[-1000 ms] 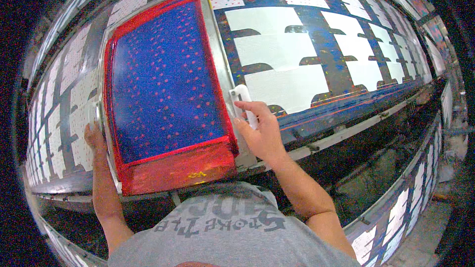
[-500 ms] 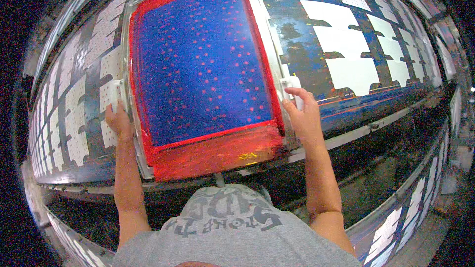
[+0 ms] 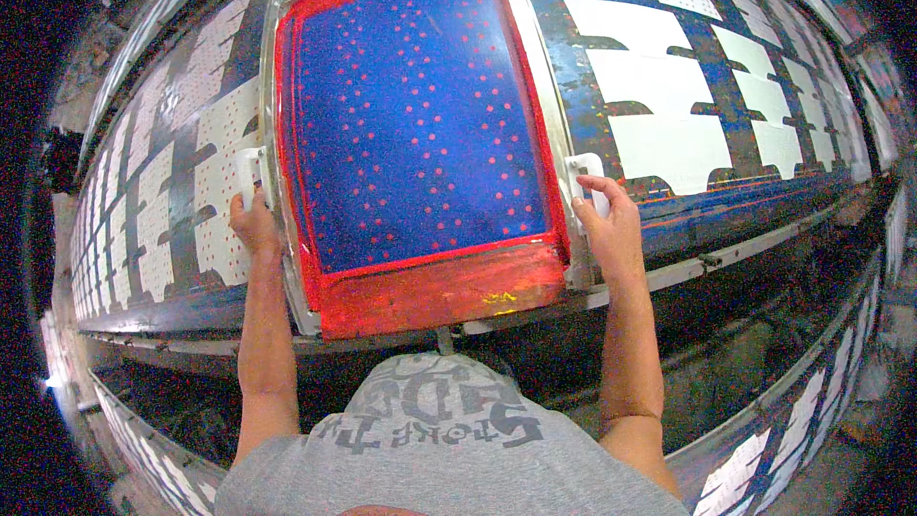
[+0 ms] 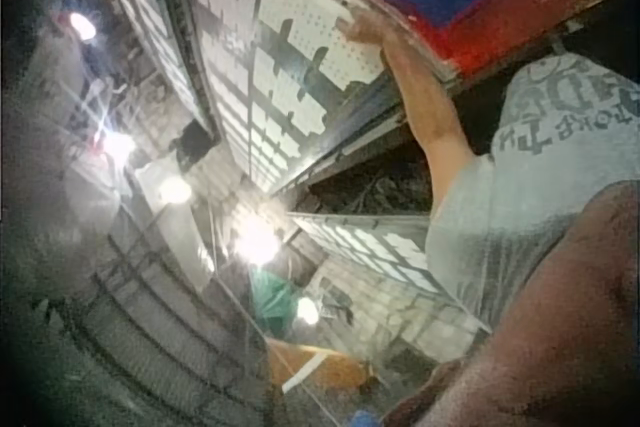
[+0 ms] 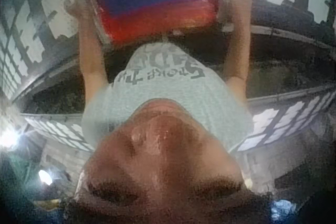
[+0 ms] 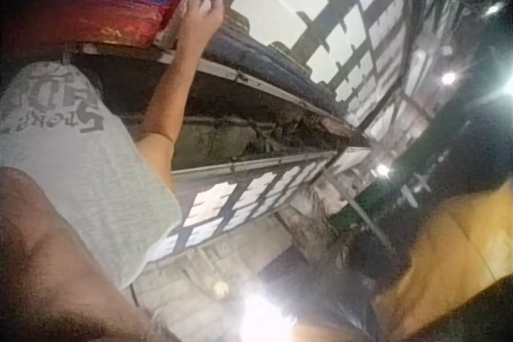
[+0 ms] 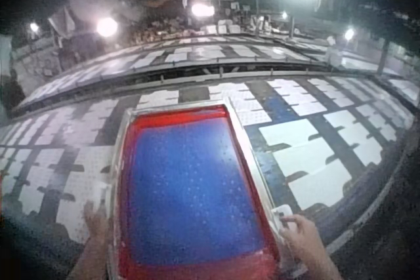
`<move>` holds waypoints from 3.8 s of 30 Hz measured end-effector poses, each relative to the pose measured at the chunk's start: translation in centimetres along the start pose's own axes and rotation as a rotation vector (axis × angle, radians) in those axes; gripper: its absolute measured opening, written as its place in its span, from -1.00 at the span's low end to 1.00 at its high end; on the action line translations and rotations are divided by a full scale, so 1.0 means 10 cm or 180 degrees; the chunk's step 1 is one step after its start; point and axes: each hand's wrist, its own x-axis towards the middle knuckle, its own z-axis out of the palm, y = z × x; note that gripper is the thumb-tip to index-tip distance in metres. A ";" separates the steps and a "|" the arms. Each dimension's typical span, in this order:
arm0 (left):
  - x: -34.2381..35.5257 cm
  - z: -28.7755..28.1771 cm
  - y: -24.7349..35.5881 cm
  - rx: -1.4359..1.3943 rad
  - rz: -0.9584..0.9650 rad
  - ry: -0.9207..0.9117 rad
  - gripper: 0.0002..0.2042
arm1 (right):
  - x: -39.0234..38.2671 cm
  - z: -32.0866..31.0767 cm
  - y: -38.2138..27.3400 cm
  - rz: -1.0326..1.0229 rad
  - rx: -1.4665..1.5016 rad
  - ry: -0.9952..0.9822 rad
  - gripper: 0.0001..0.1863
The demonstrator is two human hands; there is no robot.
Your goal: The person repeatedly uses a squeegee to pull red ink across a blue mesh screen on a flat surface, then lifts the screen to reveal printed white sheets. The person then peels the printed sheets from the surface and repeats the process.
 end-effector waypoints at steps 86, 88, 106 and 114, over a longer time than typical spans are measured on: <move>-0.17 0.24 -0.07 0.0236 0.0184 -0.0094 -0.55 | 4.13 3.01 -2.02 -0.2803 -0.3463 -0.1132 -0.53; -0.18 0.24 -0.07 0.0310 0.0385 -0.0031 -0.57 | 4.14 3.02 -2.01 -0.2833 -0.3490 -0.1261 -0.63; -0.17 0.24 -0.13 -0.0080 0.0384 -0.0053 -0.57 | 1.81 2.27 -1.55 -0.2651 -0.3449 -0.1858 -0.67; -0.14 0.33 -0.32 0.0034 0.0511 -0.0053 -0.53 | 0.24 1.83 -1.18 -0.2291 -0.3663 -0.1981 -0.64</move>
